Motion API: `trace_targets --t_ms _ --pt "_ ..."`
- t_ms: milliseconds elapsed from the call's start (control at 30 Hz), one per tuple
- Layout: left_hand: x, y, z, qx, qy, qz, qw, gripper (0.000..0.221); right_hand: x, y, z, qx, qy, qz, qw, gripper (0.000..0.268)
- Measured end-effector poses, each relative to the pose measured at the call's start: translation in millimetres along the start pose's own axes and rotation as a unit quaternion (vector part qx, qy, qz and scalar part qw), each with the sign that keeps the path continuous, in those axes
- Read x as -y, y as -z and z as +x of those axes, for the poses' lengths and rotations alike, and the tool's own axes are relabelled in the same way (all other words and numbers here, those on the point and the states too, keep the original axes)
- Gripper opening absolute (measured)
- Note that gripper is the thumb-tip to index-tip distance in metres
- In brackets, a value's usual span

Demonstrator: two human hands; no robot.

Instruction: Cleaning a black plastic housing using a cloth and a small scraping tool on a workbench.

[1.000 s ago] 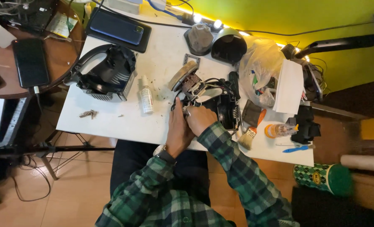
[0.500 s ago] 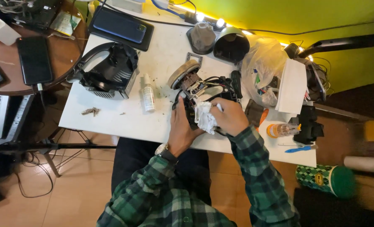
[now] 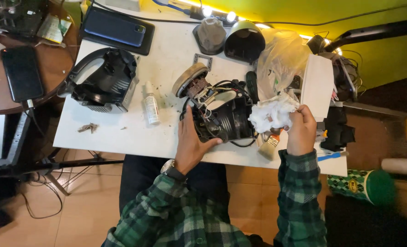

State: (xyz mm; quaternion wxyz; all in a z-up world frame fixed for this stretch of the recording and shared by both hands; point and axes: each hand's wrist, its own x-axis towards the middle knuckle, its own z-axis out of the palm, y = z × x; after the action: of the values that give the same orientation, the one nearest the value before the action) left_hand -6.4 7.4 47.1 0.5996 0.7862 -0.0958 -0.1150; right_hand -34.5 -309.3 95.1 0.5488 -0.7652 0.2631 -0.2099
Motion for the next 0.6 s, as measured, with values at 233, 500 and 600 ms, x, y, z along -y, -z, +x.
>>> trace_targets --t_ms 233,500,600 --pt "-13 -2 -1 0.017 0.035 0.015 0.999 0.138 42 -20 -24 -0.022 0.018 0.071 0.997 0.044" --pt "-29 4 5 0.034 0.06 -0.017 0.997 0.132 44 -22 -40 -0.005 0.014 -0.036 0.999 0.03" --pt "-29 4 6 0.039 0.07 -0.019 0.997 0.133 27 -35 -56 0.054 0.033 -0.211 0.975 0.019"
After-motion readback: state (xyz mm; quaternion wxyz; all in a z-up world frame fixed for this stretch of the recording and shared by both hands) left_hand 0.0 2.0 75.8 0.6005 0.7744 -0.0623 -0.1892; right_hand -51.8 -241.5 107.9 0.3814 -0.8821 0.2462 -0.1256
